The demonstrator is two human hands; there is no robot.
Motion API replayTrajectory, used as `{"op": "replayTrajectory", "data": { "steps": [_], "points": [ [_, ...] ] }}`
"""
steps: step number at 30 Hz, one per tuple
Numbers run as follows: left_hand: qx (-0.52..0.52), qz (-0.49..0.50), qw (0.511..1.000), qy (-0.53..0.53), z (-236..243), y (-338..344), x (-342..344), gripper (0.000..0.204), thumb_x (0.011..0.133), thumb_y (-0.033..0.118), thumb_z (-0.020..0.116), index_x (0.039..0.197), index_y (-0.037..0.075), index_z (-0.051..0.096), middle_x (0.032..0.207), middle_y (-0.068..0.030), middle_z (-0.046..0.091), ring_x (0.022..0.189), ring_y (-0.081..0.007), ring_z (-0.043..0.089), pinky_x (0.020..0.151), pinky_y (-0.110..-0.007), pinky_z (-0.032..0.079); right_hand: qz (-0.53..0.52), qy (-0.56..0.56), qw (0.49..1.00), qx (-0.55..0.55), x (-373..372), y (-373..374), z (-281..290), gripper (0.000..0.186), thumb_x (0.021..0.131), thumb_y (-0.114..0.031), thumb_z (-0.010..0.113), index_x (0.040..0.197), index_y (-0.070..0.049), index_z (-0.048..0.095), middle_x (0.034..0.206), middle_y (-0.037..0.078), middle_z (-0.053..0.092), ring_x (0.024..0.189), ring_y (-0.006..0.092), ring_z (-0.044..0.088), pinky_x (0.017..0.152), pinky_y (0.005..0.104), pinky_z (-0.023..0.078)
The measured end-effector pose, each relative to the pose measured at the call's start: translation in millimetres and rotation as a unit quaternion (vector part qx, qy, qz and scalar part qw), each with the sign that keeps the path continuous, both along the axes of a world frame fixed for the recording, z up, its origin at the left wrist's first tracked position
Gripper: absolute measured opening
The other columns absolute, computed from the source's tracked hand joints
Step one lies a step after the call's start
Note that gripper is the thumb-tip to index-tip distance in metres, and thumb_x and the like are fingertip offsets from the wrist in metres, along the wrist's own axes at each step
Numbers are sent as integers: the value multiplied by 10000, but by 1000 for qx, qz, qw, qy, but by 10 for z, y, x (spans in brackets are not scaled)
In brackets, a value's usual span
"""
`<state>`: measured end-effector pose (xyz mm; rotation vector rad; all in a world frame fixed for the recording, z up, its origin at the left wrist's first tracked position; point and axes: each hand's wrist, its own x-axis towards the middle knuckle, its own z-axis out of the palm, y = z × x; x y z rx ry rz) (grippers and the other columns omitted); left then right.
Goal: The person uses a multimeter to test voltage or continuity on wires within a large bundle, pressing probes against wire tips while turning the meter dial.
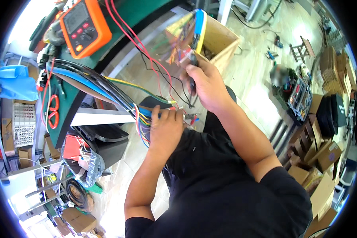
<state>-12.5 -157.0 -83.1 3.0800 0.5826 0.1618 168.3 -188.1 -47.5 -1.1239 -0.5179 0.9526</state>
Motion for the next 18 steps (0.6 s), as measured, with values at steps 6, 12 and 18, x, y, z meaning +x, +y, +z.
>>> {"op": "replayTrajectory", "data": {
  "steps": [6, 12, 18],
  "points": [
    [-99, 11, 961, -258, 641, 161, 4, 271, 795, 119, 724, 1045, 48, 646, 1004, -104, 668, 929, -279, 630, 870, -394, 472, 1, 4, 1000, -2, 47, -33, 0, 279, 974, -172, 502, 1142, 38, 572, 809, 61, 608, 528, 92, 507, 465, 239, 408],
    [147, 216, 893, -366, 1246, 1441, -87, 458, 863, 169, 670, 1283, 37, 543, 1195, -188, 589, 1099, -354, 566, 933, -421, 460, 11, 22, 1000, -6, 53, 15, -27, 245, 964, -123, 485, 1100, 59, 574, 817, 94, 620, 517, 99, 516, 457, 245, 406],
    [61, 230, 907, -349, 1257, 1720, -165, 475, 866, 182, 679, 1313, 82, 555, 1296, -173, 518, 970, -329, 617, 860, -424, 503, 7, 35, 999, -1, 57, -20, -18, 230, 957, -138, 499, 1064, 51, 574, 815, 94, 623, 515, 100, 508, 454, 245, 405]
  ]
}}
